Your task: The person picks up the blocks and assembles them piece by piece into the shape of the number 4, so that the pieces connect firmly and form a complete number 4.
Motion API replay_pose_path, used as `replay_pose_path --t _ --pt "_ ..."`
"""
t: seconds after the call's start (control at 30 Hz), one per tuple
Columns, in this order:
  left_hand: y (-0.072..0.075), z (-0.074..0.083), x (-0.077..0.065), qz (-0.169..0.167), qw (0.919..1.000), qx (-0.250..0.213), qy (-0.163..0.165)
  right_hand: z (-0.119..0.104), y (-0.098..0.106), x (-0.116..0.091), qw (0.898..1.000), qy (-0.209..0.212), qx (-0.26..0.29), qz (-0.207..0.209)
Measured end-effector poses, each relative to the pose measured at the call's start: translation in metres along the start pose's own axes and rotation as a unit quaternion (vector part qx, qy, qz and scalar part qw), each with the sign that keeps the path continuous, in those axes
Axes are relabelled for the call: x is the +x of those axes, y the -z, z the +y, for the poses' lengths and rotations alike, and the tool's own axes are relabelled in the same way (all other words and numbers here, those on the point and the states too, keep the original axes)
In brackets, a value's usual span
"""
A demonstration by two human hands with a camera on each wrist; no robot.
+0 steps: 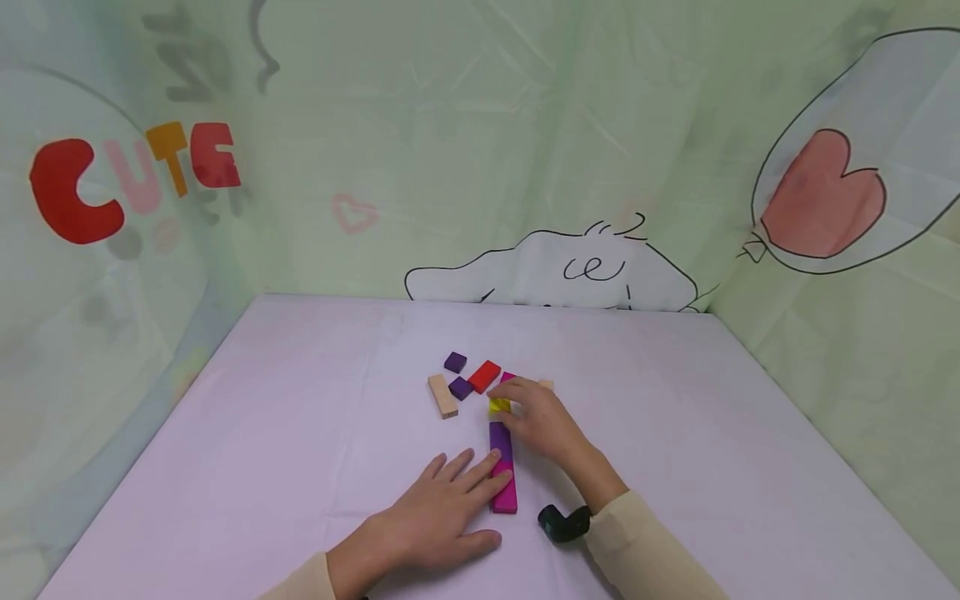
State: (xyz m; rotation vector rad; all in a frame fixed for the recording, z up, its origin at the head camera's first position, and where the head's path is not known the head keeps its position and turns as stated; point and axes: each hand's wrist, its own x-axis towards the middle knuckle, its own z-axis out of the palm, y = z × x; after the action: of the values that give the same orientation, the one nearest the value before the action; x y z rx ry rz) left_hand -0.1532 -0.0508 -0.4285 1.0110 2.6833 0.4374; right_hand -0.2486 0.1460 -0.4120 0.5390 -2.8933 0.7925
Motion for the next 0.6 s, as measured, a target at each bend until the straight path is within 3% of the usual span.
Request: replay_pose_path --t 0.6 --pt "-0.0047 -0.0022 0.0015 0.009 0.9999 0.013 -0.001 0.004 -0.0038 -0.0014 0.999 0.012 0.012 -0.028"
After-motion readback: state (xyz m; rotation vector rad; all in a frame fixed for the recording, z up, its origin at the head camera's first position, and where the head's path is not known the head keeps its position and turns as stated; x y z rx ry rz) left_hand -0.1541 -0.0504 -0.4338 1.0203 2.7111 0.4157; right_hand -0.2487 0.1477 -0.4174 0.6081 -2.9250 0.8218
